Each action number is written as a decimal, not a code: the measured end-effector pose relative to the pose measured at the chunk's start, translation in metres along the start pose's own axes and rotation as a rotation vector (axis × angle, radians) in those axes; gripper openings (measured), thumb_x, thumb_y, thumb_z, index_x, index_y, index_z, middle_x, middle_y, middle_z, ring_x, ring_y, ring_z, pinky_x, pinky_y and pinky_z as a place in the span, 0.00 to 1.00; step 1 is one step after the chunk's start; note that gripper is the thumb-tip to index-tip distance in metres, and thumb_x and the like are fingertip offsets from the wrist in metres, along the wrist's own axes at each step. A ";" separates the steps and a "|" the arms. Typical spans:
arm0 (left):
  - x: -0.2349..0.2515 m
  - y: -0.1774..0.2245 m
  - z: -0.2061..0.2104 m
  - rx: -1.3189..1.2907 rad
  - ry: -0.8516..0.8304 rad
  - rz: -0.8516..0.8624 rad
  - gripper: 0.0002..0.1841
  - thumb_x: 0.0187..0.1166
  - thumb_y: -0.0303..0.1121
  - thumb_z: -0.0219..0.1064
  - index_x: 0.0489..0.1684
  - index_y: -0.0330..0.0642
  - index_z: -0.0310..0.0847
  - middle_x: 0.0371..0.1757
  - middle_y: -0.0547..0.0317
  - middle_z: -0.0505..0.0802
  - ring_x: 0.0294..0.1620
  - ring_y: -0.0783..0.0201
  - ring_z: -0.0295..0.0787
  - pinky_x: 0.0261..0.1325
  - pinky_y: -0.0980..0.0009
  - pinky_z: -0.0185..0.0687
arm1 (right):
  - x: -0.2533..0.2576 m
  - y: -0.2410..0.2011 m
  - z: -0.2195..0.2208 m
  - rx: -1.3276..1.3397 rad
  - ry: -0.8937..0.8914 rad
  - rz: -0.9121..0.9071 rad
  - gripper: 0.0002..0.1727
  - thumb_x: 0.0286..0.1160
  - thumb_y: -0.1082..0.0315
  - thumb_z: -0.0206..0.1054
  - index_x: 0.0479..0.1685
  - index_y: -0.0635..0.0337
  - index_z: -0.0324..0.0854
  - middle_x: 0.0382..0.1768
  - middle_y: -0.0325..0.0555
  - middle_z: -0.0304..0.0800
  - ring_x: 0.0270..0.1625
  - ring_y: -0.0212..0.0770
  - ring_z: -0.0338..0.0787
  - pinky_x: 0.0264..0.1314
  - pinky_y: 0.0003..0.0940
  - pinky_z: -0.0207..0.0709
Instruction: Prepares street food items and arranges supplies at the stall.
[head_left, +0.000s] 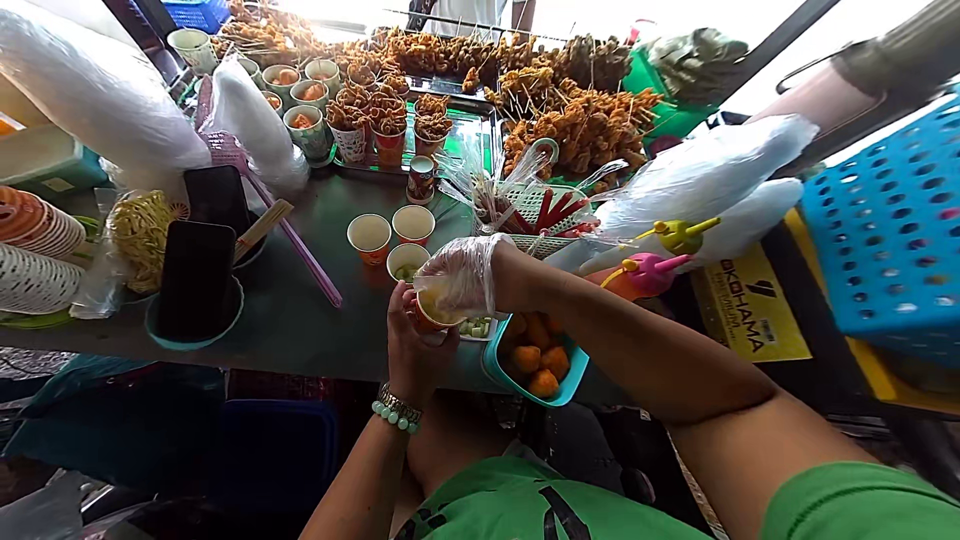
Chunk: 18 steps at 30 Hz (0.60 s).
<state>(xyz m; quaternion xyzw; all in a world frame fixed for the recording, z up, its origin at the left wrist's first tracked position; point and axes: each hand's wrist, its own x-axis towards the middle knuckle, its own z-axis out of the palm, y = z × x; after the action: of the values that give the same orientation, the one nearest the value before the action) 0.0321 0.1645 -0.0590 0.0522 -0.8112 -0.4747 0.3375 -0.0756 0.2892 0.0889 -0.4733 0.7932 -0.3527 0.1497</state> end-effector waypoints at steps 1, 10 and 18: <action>-0.001 -0.001 0.000 -0.022 -0.003 -0.008 0.53 0.55 0.33 0.82 0.82 0.19 0.52 0.64 0.28 0.84 0.63 0.55 0.86 0.67 0.66 0.80 | -0.001 -0.001 -0.001 0.050 0.023 -0.014 0.14 0.63 0.76 0.79 0.50 0.62 0.91 0.42 0.48 0.94 0.45 0.38 0.92 0.53 0.37 0.86; -0.010 -0.018 -0.007 -0.143 0.054 0.021 0.53 0.54 0.32 0.83 0.80 0.18 0.51 0.66 0.27 0.82 0.70 0.60 0.82 0.74 0.72 0.75 | 0.001 0.036 0.001 -0.052 0.116 0.051 0.04 0.67 0.78 0.75 0.37 0.63 0.91 0.33 0.47 0.93 0.38 0.39 0.92 0.48 0.39 0.86; -0.003 -0.060 -0.027 -0.006 0.316 -0.224 0.53 0.59 0.31 0.81 0.80 0.12 0.44 0.71 0.18 0.74 0.72 0.52 0.79 0.72 0.69 0.77 | 0.018 0.055 0.058 -0.570 -0.621 0.639 0.20 0.80 0.73 0.62 0.69 0.73 0.76 0.65 0.71 0.83 0.70 0.71 0.82 0.64 0.73 0.74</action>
<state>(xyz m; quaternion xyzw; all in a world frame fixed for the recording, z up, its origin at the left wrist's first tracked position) 0.0361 0.1137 -0.0999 0.2153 -0.7358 -0.4975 0.4059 -0.0867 0.2659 0.0112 -0.3123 0.8805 0.0968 0.3432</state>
